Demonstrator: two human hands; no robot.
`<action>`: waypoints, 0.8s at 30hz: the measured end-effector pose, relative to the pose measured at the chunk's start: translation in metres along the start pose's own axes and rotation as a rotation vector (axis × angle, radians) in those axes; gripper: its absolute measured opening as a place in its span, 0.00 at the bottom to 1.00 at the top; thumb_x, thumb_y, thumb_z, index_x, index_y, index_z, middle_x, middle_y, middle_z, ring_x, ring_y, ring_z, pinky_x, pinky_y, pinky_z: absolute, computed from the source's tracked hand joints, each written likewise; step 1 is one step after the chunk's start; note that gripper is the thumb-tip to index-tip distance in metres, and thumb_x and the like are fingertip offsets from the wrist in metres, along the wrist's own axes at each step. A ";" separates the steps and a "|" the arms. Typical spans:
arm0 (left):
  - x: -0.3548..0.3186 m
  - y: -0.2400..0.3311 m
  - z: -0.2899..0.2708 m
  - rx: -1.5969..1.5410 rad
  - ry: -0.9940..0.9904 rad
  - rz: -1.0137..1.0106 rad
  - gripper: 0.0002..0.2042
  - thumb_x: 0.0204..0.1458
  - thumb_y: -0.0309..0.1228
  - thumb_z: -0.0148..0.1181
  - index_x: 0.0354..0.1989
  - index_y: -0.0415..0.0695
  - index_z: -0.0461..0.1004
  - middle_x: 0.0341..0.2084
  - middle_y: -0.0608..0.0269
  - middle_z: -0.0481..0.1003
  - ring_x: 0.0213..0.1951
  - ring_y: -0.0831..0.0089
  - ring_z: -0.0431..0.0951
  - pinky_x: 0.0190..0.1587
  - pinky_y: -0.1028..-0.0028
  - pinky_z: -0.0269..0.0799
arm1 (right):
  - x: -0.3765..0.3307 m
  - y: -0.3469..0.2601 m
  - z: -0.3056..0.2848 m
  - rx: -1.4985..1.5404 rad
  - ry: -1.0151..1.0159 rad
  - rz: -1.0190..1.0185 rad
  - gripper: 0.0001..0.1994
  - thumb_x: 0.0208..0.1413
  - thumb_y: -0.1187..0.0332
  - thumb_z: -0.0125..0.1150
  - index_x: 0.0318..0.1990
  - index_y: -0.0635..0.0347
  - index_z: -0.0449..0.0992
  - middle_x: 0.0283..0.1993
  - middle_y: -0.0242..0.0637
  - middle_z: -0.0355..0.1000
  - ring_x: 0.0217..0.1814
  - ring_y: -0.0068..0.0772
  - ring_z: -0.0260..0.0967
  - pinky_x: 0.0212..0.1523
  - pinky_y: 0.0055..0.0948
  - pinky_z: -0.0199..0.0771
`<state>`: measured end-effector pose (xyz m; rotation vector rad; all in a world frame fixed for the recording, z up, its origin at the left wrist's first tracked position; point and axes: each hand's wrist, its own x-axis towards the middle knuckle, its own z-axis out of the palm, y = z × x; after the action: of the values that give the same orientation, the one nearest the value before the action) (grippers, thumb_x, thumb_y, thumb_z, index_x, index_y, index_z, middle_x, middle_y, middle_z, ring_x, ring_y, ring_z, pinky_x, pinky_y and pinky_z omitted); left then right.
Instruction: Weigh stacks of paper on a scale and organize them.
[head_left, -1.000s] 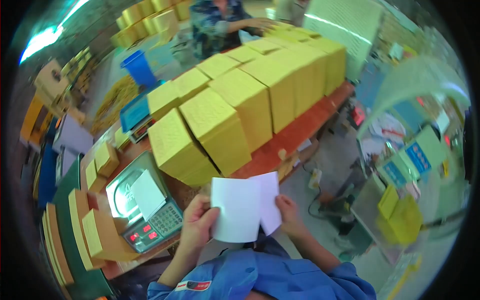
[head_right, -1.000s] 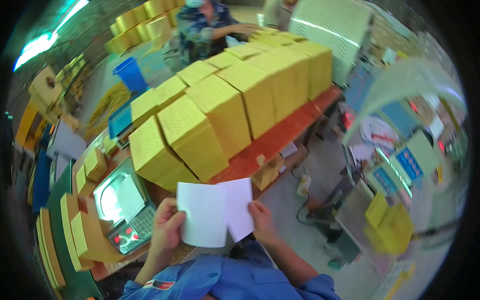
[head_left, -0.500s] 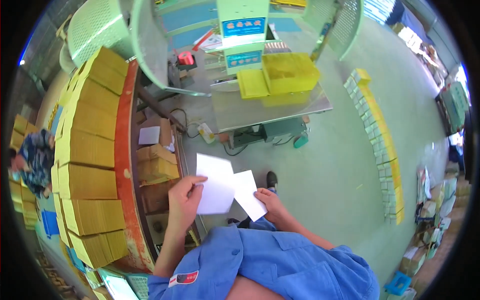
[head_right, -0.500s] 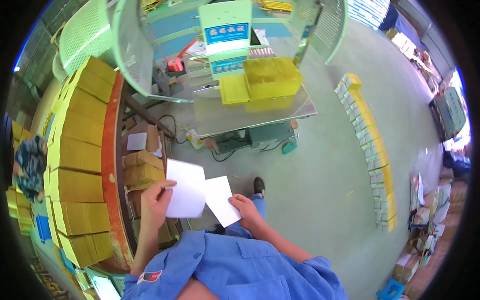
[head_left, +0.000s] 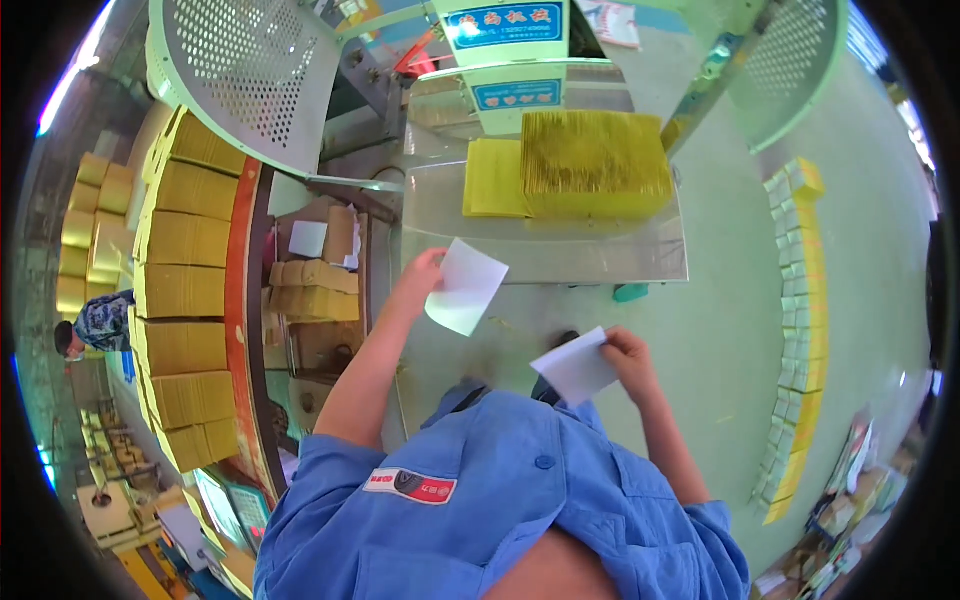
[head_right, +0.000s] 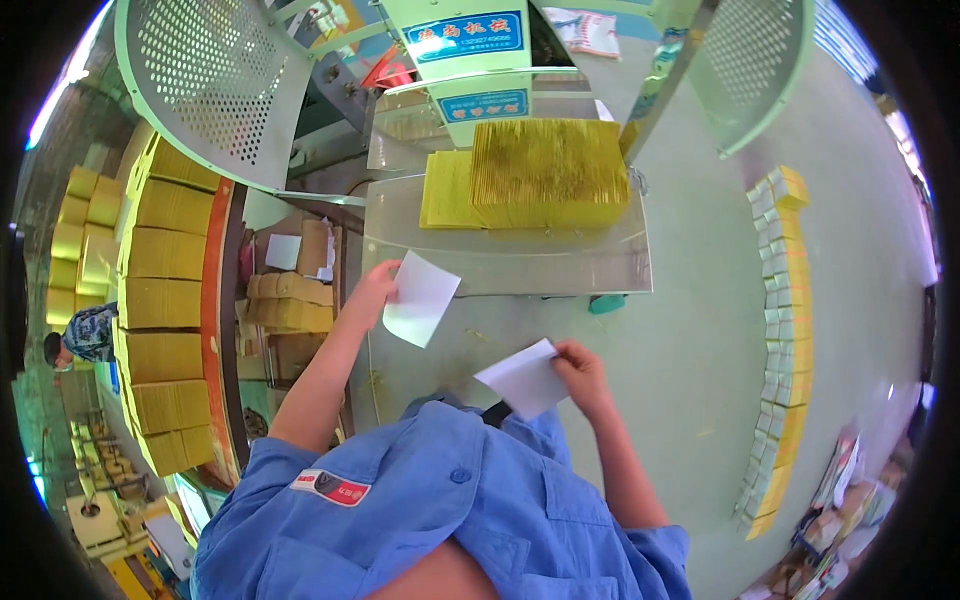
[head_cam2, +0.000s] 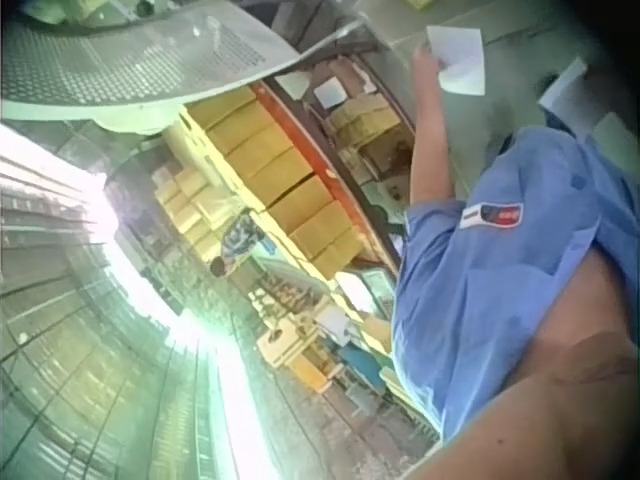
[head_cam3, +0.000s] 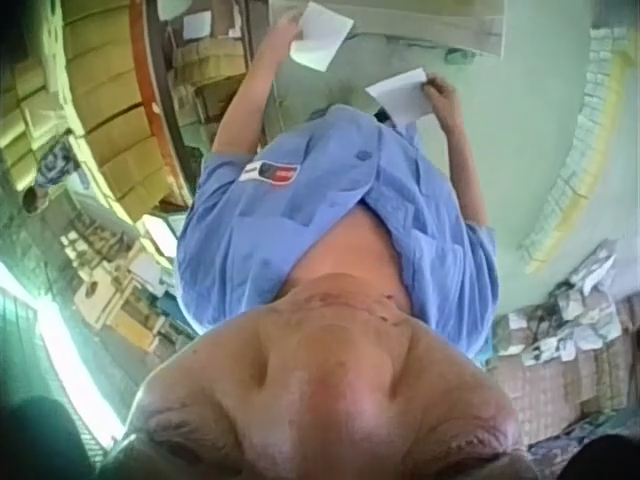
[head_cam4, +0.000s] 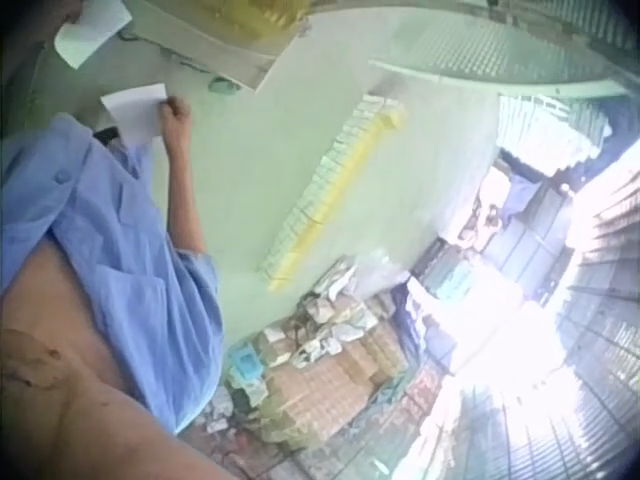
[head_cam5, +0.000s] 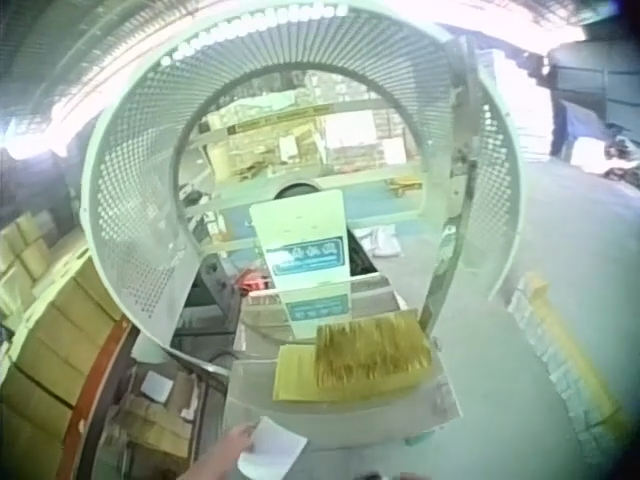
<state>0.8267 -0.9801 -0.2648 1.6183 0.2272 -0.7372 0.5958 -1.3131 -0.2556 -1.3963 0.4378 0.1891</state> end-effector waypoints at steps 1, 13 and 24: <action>0.015 0.005 0.005 0.082 0.088 -0.019 0.24 0.48 0.22 0.47 0.57 0.41 0.67 0.33 0.55 0.73 0.38 0.75 0.73 0.40 0.76 0.69 | 0.013 -0.005 -0.016 -0.089 -0.002 -0.044 0.05 0.51 0.79 0.52 0.34 0.62 0.73 0.30 0.25 0.70 0.33 0.15 0.65 0.37 0.19 0.65; 0.177 0.066 -0.005 0.165 0.116 0.147 0.24 0.48 0.28 0.49 0.57 0.35 0.67 0.52 0.42 0.71 0.52 0.57 0.73 0.53 0.67 0.67 | 0.087 -0.030 0.011 -0.226 -0.010 -0.034 0.07 0.48 0.77 0.50 0.33 0.63 0.74 0.25 0.26 0.68 0.29 0.16 0.62 0.31 0.20 0.64; 0.187 0.119 0.008 0.098 -0.287 0.007 0.23 0.49 0.27 0.55 0.55 0.32 0.68 0.40 0.54 0.77 0.35 0.70 0.79 0.38 0.74 0.74 | 0.107 -0.042 0.084 0.085 0.121 0.109 0.06 0.49 0.77 0.49 0.33 0.63 0.73 0.27 0.26 0.69 0.30 0.15 0.62 0.31 0.19 0.63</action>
<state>1.0328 -1.0606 -0.2759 1.5826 -0.0219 -0.9764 0.7248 -1.2518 -0.2516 -1.3057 0.6167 0.1732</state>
